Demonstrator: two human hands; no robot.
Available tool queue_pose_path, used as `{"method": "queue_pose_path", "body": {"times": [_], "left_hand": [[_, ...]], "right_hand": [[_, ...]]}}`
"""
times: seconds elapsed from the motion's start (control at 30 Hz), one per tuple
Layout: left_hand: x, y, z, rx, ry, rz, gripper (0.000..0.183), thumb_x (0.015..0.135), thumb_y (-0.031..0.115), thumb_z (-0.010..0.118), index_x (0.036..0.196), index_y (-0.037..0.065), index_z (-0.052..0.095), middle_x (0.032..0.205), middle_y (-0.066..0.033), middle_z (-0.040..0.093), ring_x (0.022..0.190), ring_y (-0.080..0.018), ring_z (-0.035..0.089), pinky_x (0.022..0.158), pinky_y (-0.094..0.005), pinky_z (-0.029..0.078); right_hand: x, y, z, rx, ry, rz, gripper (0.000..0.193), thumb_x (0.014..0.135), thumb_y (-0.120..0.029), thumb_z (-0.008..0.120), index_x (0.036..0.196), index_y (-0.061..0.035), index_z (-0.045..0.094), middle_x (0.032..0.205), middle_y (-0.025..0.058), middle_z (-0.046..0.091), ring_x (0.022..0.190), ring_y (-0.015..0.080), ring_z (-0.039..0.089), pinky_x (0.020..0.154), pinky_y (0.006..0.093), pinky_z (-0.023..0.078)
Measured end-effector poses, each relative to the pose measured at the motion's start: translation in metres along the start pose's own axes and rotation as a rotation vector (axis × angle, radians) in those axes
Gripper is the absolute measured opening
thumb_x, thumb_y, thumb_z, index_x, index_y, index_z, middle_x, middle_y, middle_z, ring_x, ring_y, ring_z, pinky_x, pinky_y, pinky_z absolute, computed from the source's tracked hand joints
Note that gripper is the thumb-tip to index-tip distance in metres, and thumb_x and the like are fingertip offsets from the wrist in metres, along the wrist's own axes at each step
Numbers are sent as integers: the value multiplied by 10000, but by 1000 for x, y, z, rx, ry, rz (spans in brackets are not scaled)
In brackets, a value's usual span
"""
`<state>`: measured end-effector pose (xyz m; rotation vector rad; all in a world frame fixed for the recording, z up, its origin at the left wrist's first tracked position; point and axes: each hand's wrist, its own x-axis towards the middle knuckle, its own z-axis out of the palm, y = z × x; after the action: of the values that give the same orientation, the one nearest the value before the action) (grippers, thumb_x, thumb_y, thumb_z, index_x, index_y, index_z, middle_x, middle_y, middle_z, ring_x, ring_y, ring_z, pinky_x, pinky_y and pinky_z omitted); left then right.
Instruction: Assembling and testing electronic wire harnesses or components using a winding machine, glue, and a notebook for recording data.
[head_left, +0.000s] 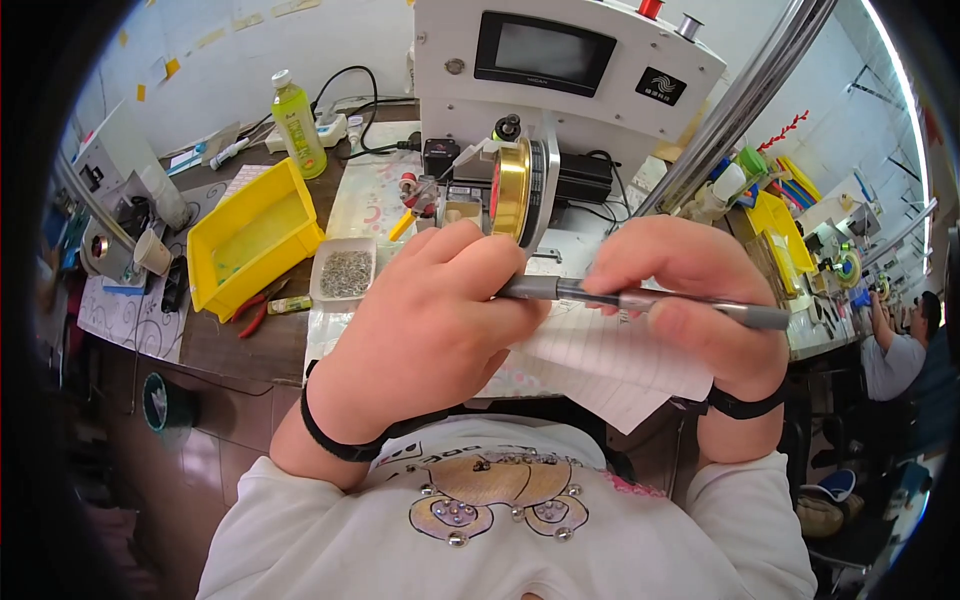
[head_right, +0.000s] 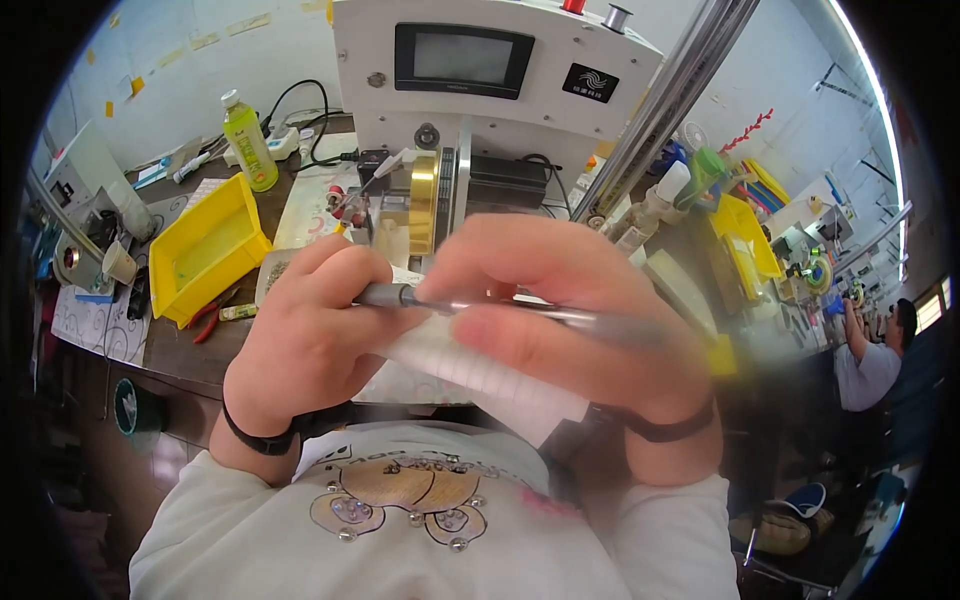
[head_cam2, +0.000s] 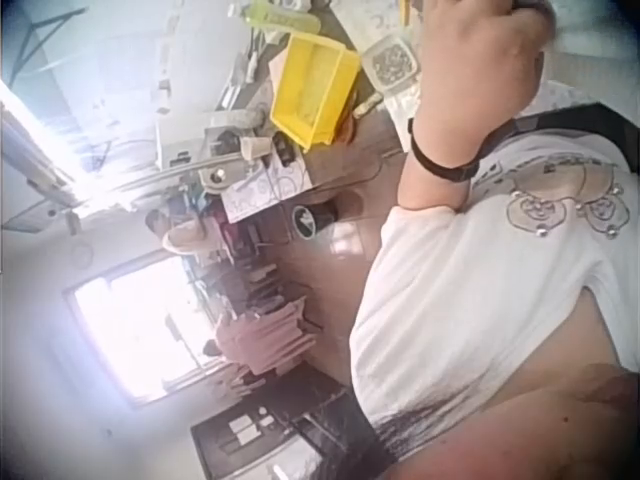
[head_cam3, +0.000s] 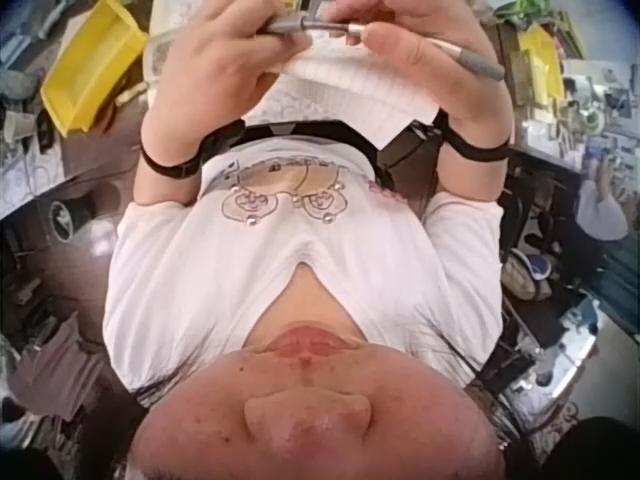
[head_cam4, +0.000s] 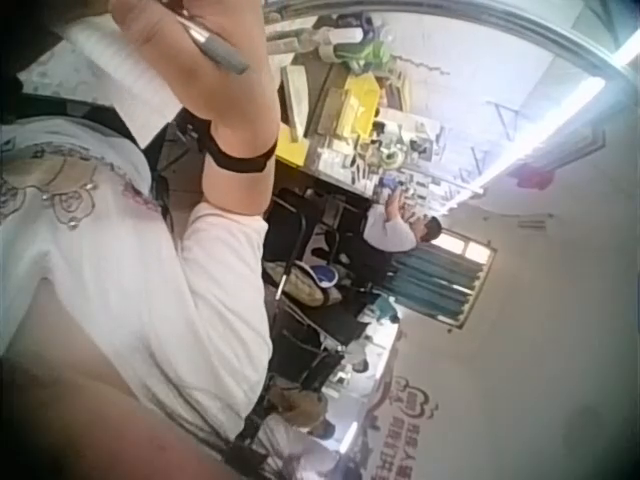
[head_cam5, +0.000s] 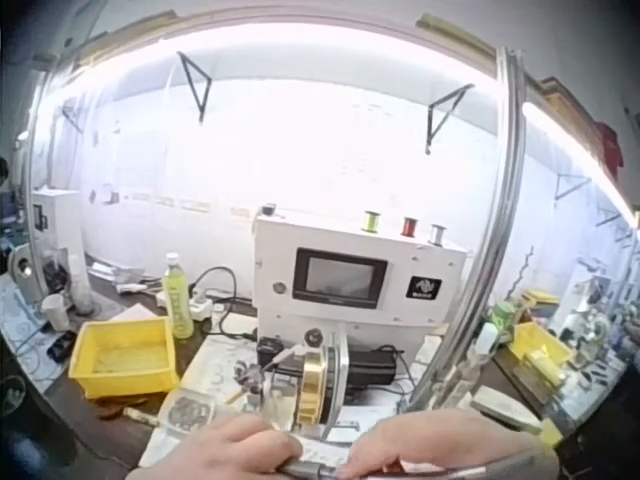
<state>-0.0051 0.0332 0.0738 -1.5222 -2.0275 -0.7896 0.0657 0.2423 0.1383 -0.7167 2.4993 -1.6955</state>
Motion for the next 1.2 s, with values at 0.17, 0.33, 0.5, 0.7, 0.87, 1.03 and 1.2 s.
{"method": "queue_pose_path", "body": {"times": [0.17,0.33,0.5,0.7,0.87,1.03,1.2], "left_hand": [[1,-1,-1,-32,-107,-46,305,547,56,691,843,129,678,740,-58,444,689,-256,495,589,-342,404],[-1,-8,-3,-68,-102,-70,304,534,64,695,828,139,677,705,-60,443,647,-264,504,551,-349,392],[2,-18,-16,-167,-192,39,292,513,63,693,796,135,683,658,-56,456,590,-276,504,506,-364,372],[5,-15,-27,-539,-497,77,239,546,65,695,781,107,683,654,-68,476,583,-297,510,494,-377,359],[11,-13,-24,-471,-395,-18,141,603,103,702,736,129,666,634,-67,482,575,-289,522,496,-382,378],[9,-15,-12,-542,-346,-73,151,621,102,718,762,112,665,677,-77,523,624,-296,544,530,-377,402],[9,-21,8,-715,-227,-179,209,727,56,688,933,53,654,843,-70,586,799,-219,567,720,-293,438]], "right_hand": [[14,15,-6,-84,-124,76,481,802,-391,528,1083,-4,482,977,55,484,842,139,453,777,265,361],[23,20,-6,-56,-228,25,457,811,-380,503,1073,-6,493,979,61,492,851,149,469,755,287,378],[23,32,-10,-350,-240,-268,418,781,-328,524,1040,-1,516,847,95,524,730,234,511,652,323,414],[30,44,5,-618,-395,-535,287,769,-319,534,785,-32,525,708,109,461,639,325,466,543,392,381],[38,53,8,-487,-270,-533,223,757,-233,558,698,-30,488,603,150,440,588,368,456,500,427,338],[40,68,5,-307,-296,-444,286,785,-266,514,711,8,481,606,177,438,573,370,446,503,421,329],[28,65,-7,116,94,-179,267,841,-176,389,944,9,552,1021,131,551,925,179,520,800,299,427]]}}
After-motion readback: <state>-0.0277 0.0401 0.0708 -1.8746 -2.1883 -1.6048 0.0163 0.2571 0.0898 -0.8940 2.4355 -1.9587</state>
